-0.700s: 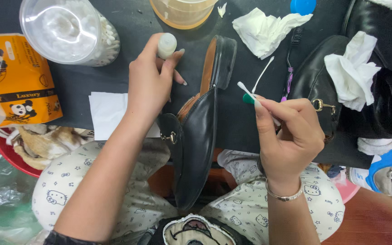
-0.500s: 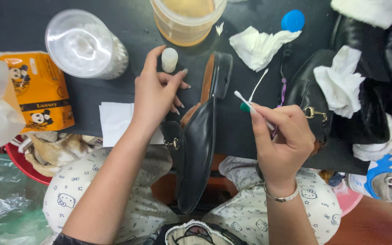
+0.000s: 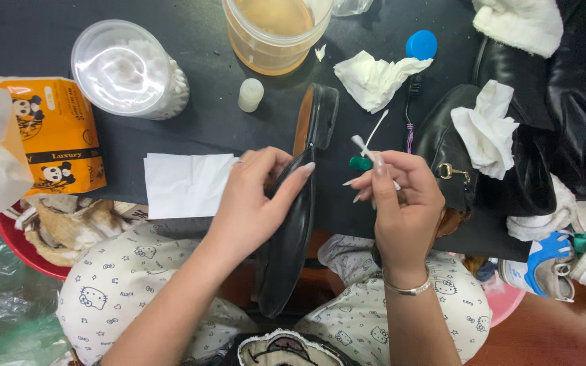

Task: The person cleans a black leather shoe using a cotton swab, a small brush, and a tissue. They apply a liquid from a small bottle to the sole and brush it, then wipe the sole with a tissue.

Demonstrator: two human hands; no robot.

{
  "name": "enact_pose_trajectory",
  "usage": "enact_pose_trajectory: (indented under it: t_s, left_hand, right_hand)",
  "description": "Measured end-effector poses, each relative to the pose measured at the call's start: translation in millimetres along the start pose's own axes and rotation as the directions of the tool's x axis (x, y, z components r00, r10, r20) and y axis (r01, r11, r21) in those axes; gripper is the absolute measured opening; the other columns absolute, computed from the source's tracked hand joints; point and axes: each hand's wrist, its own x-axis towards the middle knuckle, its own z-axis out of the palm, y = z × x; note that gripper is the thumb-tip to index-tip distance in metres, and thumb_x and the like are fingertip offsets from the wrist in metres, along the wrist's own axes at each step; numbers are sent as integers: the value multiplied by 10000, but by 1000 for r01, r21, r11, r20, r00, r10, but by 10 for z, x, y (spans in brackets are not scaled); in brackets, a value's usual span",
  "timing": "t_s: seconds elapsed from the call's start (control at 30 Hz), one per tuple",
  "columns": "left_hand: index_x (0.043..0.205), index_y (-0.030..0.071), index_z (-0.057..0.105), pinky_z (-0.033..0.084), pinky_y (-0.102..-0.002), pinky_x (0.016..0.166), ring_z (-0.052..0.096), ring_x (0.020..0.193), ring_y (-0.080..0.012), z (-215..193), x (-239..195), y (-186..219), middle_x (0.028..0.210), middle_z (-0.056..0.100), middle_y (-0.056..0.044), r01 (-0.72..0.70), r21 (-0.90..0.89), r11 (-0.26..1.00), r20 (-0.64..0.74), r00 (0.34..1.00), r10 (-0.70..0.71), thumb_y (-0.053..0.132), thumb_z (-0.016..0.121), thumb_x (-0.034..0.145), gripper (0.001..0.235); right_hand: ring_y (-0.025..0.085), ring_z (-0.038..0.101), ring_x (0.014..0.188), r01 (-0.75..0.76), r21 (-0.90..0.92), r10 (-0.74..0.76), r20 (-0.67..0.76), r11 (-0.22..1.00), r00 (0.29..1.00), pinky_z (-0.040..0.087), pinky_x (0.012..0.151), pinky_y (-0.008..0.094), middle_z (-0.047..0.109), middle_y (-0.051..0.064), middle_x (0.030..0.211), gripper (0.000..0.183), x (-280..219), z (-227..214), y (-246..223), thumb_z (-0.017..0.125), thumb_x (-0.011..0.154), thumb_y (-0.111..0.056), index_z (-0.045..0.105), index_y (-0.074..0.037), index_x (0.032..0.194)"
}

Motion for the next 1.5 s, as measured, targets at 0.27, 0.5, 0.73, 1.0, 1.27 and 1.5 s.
enact_pose_trajectory:
  t_s: [0.27,0.5,0.73,1.0,1.27,1.5]
  left_hand:
    - [950,53,662,443,-383,717,553,723,-267,30,-33,70,731,644,-114,191,-86,978,205,964,-170,227,617,978,183]
    - [919,90,690,430,-380,793,530,792,-257,-66,22,-50,731,666,-78,306,-22,952,377,884,-275,241,611,957,174]
    - [899,101,709,433,-367,799,522,802,-226,-62,64,-37,700,679,-49,393,-24,919,430,834,-345,243,627,933,167]
    - [897,107,722,431,-354,771,515,780,-220,-62,78,0,697,688,-43,406,30,914,432,819,-378,234,641,912,152]
    - [877,104,724,422,-347,786,505,767,-210,-66,96,21,679,688,-44,421,13,907,441,812,-383,218,644,919,146]
    - [871,108,721,415,-344,792,498,736,-205,-74,110,36,679,688,-33,421,5,907,446,811,-378,217,637,920,147]
  right_hand:
    - [139,703,836,-190,438,161,103,879,982,553,769,250,743,136,947,70,114,-94,137,692,1012,-26,683,17,1066]
    - [94,681,845,-195,37,192,68,980,979,524,768,202,730,72,928,94,72,-40,110,689,1005,-45,680,3,1084]
    - [108,683,830,160,-418,-122,115,894,986,506,749,216,709,50,925,79,-47,100,-79,730,996,-18,666,-5,1041]
    - [108,603,724,63,-533,-70,7,844,998,418,639,238,694,51,872,83,-86,133,-102,764,959,-25,688,-8,988]
    - [91,621,762,111,-482,-107,36,869,994,467,688,217,674,45,894,80,-100,141,-40,744,1015,-9,672,-10,1048]
    - [88,615,716,115,-494,-106,46,862,993,451,649,209,661,44,888,86,-85,136,-77,750,1002,-1,668,-9,1024]
